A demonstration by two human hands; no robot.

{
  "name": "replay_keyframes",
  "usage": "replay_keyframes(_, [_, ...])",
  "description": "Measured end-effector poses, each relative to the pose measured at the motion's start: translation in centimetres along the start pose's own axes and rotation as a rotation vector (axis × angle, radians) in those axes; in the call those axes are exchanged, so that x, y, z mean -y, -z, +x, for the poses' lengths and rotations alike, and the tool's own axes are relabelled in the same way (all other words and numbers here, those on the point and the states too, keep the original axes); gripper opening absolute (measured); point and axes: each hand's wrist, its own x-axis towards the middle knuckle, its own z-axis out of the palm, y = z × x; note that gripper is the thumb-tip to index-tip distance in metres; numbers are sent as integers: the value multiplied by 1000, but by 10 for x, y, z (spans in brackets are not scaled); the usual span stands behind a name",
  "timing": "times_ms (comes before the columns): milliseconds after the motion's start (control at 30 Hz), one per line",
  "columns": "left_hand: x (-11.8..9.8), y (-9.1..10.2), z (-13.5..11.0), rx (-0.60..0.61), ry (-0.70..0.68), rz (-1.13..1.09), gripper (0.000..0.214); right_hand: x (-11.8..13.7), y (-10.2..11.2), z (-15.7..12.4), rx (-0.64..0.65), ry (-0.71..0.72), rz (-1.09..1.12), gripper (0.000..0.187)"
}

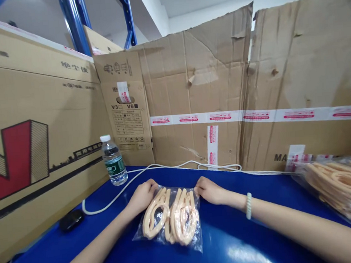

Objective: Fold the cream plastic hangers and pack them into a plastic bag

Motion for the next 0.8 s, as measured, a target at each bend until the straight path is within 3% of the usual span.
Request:
replay_keyframes(167, [0,9,-3,-40,40,225,23,0,-4,-8,-106,49,-205,9])
replay_keyframes(333, [-37,20,-26,-164,-121,277,36,-8,8,-29,-125,75,-238,32])
replay_keyframes(467, [-65,-1,-72,-24,-368,299,58,-13,20,-74,-123,95,-221,37])
replay_keyframes(567, [-63,-21,-95,161,-477,366,65,-18,25,-121,-159,116,-194,40])
replay_keyframes(667, [-53,-25,-92,214,-446,383,57,-32,32,-164,-273,107,-242,52])
replay_keyframes(800, [-43,-12,-67,290,-408,389,54,-67,51,-198,-463,11,-324,56])
